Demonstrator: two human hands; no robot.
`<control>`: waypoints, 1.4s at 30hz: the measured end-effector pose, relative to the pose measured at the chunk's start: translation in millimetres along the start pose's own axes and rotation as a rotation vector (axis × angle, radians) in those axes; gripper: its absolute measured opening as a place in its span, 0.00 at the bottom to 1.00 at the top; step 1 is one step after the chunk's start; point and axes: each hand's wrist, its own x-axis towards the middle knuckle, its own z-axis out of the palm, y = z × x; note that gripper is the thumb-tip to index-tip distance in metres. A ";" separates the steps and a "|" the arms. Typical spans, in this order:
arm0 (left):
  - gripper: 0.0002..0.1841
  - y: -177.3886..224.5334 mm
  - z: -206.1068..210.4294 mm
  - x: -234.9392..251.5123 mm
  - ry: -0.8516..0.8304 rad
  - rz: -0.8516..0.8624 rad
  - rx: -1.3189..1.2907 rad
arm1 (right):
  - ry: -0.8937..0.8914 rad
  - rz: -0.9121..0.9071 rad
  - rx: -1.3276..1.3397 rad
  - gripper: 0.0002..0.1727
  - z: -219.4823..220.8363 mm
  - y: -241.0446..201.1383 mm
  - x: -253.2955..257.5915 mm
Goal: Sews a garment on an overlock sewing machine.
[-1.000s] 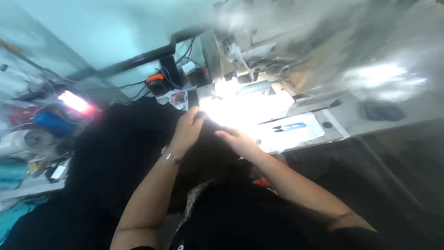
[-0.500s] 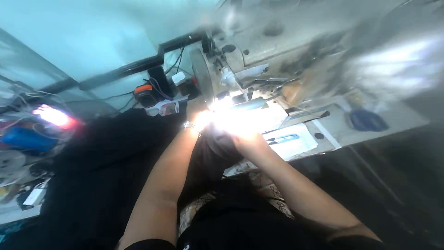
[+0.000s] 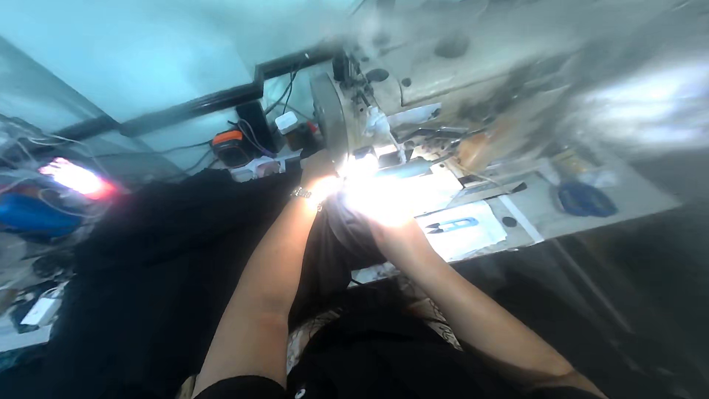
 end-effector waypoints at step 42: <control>0.14 -14.6 -11.9 -88.1 0.271 0.529 -0.148 | -0.019 -0.027 0.091 0.15 8.2 12.5 -0.9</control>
